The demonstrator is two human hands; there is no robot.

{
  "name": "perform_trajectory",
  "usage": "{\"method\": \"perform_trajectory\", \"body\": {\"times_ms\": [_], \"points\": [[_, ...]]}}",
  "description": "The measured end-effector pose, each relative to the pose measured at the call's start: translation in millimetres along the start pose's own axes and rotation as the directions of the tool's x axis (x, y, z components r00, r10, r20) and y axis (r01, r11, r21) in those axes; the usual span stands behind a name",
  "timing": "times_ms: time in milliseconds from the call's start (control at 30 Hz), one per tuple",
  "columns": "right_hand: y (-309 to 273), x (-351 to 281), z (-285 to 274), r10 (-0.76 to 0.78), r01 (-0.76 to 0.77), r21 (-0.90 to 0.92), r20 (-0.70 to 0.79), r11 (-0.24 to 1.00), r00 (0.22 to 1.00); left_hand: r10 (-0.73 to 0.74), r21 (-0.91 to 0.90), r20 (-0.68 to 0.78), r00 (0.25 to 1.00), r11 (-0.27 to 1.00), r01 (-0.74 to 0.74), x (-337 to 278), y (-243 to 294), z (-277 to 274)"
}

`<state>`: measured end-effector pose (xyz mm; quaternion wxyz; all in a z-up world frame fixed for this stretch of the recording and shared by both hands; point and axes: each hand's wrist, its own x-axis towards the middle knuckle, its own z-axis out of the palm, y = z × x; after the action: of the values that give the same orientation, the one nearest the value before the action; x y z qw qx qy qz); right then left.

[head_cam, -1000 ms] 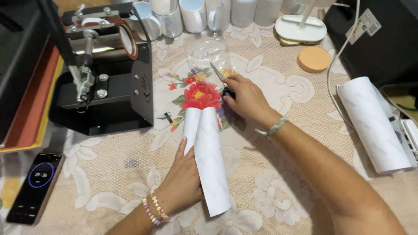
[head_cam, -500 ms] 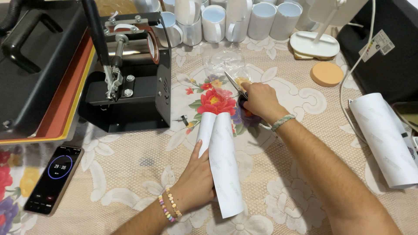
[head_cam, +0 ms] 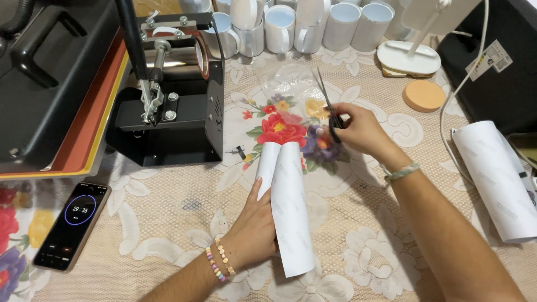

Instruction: Cutting out small printed graphic designs from a sheet of paper using scissors

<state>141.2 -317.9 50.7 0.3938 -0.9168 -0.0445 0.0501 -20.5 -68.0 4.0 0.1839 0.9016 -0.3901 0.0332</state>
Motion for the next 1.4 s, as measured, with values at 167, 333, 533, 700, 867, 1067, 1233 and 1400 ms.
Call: {"method": "perform_trajectory", "body": {"times_ms": [167,333,533,700,867,1067,1233,1400], "points": [[44.4,-48.2,8.9,-0.542,0.027,0.857,0.302,0.515,0.784,0.005,-0.006,-0.018,1.000,1.000,-0.005,-0.2,0.7,0.3],[42.1,-92.8,21.0,-0.816,-0.063,0.987,0.158,0.149,0.556,0.008,-0.015,-0.017,1.000,1.000,-0.009,-0.2,1.7,-0.5],[54.6,-123.9,29.2,-0.663,-0.075,0.943,0.283,0.324,0.693,-0.004,-0.037,0.021,1.000,0.999,0.005,0.6,2.0,-7.0],[58.7,-140.5,39.9,-0.613,0.029,0.910,0.254,0.413,0.748,-0.009,-0.109,-0.031,0.999,0.994,0.005,-1.1,1.2,-7.0],[36.0,-145.3,25.1,-0.658,0.036,0.944,0.201,0.328,0.726,0.019,-0.166,-0.163,0.986,0.985,-0.046,0.3,0.9,-16.2],[41.9,-153.5,21.5,-0.728,-0.070,0.973,0.211,0.219,0.653,-0.033,-0.201,-0.288,0.957,0.979,-0.027,-0.4,-10.1,-20.9],[78.8,-154.4,45.1,-0.838,-0.405,0.914,0.233,0.015,0.494,0.035,-0.030,-0.458,0.888,0.998,-0.054,6.0,-0.3,-23.7],[78.6,-156.9,51.8,-0.857,-0.407,0.913,0.185,-0.031,0.481,0.108,0.119,-0.499,0.860,0.991,-0.055,9.6,-4.9,-11.2]]}}
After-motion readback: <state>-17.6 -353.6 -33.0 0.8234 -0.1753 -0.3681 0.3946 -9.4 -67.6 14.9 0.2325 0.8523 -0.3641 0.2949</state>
